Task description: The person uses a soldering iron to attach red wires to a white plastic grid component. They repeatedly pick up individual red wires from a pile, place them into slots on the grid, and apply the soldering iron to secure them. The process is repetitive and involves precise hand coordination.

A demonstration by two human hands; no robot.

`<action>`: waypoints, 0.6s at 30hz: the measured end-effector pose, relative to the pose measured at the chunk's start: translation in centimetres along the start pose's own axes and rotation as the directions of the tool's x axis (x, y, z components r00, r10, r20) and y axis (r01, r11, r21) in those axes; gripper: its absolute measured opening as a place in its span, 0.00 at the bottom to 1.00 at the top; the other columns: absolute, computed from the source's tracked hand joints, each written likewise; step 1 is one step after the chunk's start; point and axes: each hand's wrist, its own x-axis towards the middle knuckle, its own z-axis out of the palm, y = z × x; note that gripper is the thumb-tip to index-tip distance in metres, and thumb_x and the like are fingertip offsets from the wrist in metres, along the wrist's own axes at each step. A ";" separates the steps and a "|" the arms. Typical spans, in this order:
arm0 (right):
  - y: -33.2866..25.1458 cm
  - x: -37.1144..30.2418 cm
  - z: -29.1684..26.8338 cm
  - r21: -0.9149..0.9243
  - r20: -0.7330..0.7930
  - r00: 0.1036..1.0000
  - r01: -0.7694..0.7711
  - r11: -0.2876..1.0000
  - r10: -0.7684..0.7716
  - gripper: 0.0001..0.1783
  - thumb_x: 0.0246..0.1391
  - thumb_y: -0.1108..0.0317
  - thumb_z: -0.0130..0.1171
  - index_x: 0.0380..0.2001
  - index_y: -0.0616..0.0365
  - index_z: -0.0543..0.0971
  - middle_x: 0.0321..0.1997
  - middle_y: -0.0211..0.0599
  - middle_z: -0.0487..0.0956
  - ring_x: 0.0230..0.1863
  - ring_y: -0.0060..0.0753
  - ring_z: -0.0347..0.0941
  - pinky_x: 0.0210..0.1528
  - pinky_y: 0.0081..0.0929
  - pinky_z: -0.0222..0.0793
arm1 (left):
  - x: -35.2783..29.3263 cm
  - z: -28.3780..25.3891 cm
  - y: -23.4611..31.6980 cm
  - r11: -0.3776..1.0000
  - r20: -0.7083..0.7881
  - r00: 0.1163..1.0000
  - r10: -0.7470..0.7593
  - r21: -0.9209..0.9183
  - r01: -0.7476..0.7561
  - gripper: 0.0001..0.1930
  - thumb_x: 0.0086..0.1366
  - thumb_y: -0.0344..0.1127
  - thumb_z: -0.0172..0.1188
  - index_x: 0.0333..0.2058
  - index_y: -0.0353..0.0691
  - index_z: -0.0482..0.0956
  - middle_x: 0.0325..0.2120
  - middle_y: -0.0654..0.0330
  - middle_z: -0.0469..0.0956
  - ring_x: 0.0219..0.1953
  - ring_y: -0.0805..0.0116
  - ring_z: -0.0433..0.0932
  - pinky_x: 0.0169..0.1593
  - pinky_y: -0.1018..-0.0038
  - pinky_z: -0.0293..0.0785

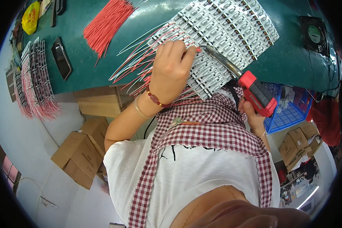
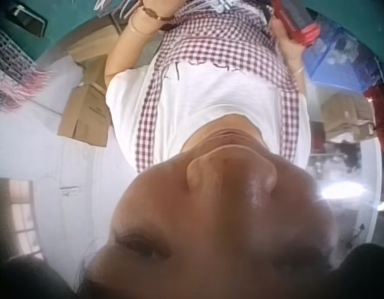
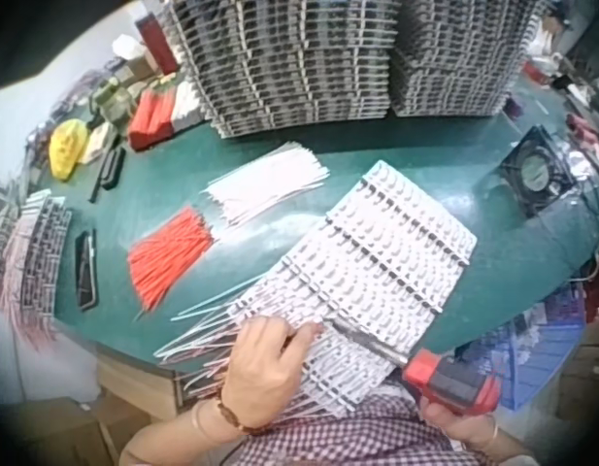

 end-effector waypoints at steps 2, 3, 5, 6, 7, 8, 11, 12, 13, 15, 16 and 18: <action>0.9 -0.2 -0.2 -0.101 0.019 0.998 0.055 0.993 -0.054 0.19 0.58 0.56 0.59 0.37 0.64 0.73 0.21 0.33 0.73 0.21 0.20 0.66 0.23 0.20 0.61 | 0.1 0.0 0.0 1.000 0.005 1.000 0.004 0.004 -0.004 0.13 0.48 0.22 0.59 0.36 0.37 0.80 0.24 0.61 0.65 0.28 0.64 0.68 0.33 0.70 0.65; 0.9 -0.2 -0.2 -0.121 0.028 0.998 0.050 0.991 -0.047 0.19 0.58 0.55 0.59 0.36 0.64 0.73 0.21 0.33 0.73 0.21 0.20 0.66 0.24 0.20 0.61 | 0.1 0.1 0.0 1.000 0.008 1.000 0.007 0.006 -0.007 0.13 0.48 0.22 0.59 0.35 0.37 0.80 0.24 0.60 0.65 0.28 0.64 0.68 0.33 0.70 0.65; 1.1 -0.6 -0.6 -0.195 0.050 0.998 0.039 0.980 -0.030 0.15 0.55 0.59 0.60 0.35 0.61 0.75 0.24 0.33 0.75 0.24 0.25 0.70 0.26 0.23 0.64 | 0.1 0.0 0.0 1.000 0.009 1.000 0.007 0.002 -0.007 0.13 0.48 0.22 0.59 0.35 0.37 0.80 0.24 0.60 0.65 0.28 0.64 0.68 0.34 0.70 0.65; 1.6 -1.3 -1.1 -0.248 0.059 0.998 0.033 0.968 -0.019 0.11 0.53 0.63 0.61 0.35 0.58 0.78 0.27 0.33 0.77 0.27 0.30 0.73 0.29 0.26 0.67 | 0.1 0.0 0.0 1.000 0.009 1.000 0.006 -0.004 -0.006 0.12 0.49 0.22 0.59 0.35 0.37 0.80 0.24 0.60 0.65 0.29 0.64 0.68 0.34 0.70 0.65; 1.6 -1.4 -1.1 -0.243 0.050 0.999 0.026 0.970 -0.014 0.09 0.51 0.66 0.62 0.35 0.57 0.79 0.29 0.34 0.79 0.28 0.33 0.75 0.30 0.27 0.69 | 0.2 0.0 0.0 1.000 0.009 1.000 0.008 -0.008 -0.007 0.12 0.49 0.22 0.59 0.35 0.37 0.80 0.24 0.60 0.65 0.29 0.64 0.68 0.34 0.70 0.65; 1.7 -1.5 -1.2 -0.239 0.043 0.999 0.019 0.971 -0.009 0.08 0.50 0.68 0.63 0.35 0.56 0.81 0.31 0.35 0.80 0.30 0.35 0.77 0.31 0.29 0.71 | 0.1 0.0 0.1 1.000 0.010 1.000 0.007 -0.002 -0.007 0.12 0.49 0.22 0.60 0.35 0.37 0.80 0.24 0.60 0.65 0.29 0.64 0.68 0.34 0.70 0.65; 1.2 -0.9 -0.9 -0.171 0.017 1.000 0.020 0.985 -0.018 0.09 0.49 0.68 0.63 0.35 0.57 0.81 0.33 0.37 0.81 0.32 0.36 0.78 0.32 0.29 0.71 | 0.1 0.1 0.0 1.000 0.011 1.000 0.005 0.008 -0.005 0.12 0.49 0.22 0.61 0.34 0.37 0.80 0.24 0.60 0.65 0.29 0.64 0.68 0.34 0.69 0.66; 1.3 -0.7 -1.1 -0.224 0.041 0.999 0.041 0.974 -0.033 0.09 0.49 0.69 0.63 0.36 0.57 0.81 0.33 0.37 0.81 0.32 0.36 0.78 0.33 0.29 0.72 | 0.1 0.1 0.0 1.000 0.010 1.000 0.003 0.011 -0.003 0.11 0.49 0.22 0.61 0.34 0.37 0.80 0.24 0.60 0.65 0.29 0.64 0.68 0.34 0.69 0.66; 1.4 -0.7 -1.1 -0.239 0.059 0.998 0.052 0.970 -0.039 0.11 0.50 0.66 0.62 0.37 0.59 0.80 0.32 0.37 0.80 0.31 0.33 0.77 0.32 0.28 0.70 | 0.1 0.1 0.0 1.000 0.009 1.000 0.002 0.015 -0.002 0.11 0.49 0.22 0.61 0.34 0.37 0.80 0.24 0.60 0.65 0.28 0.64 0.68 0.34 0.69 0.66; 1.6 -0.6 -1.0 -0.234 0.085 0.996 0.060 0.970 -0.041 0.16 0.55 0.59 0.59 0.39 0.62 0.76 0.27 0.34 0.76 0.26 0.26 0.70 0.27 0.23 0.65 | 0.0 0.2 0.0 1.000 0.004 1.000 -0.002 0.014 0.002 0.10 0.49 0.23 0.62 0.34 0.37 0.80 0.24 0.60 0.65 0.28 0.64 0.68 0.34 0.69 0.66; 1.4 -0.6 -0.8 -0.204 0.066 0.997 0.053 0.977 -0.040 0.16 0.54 0.59 0.59 0.39 0.62 0.76 0.26 0.34 0.76 0.26 0.26 0.71 0.28 0.23 0.65 | 0.0 0.2 0.0 1.000 0.002 1.000 -0.004 0.013 0.004 0.10 0.49 0.23 0.62 0.33 0.37 0.80 0.24 0.60 0.65 0.28 0.64 0.68 0.33 0.69 0.66; 0.7 -0.6 -0.5 -0.135 0.000 0.999 0.037 0.990 -0.037 0.13 0.51 0.65 0.61 0.37 0.61 0.79 0.29 0.37 0.79 0.29 0.30 0.75 0.32 0.26 0.69 | 0.1 0.2 0.0 1.000 0.006 1.000 -0.003 0.007 0.003 0.10 0.50 0.23 0.62 0.33 0.37 0.80 0.24 0.60 0.65 0.28 0.64 0.68 0.33 0.69 0.66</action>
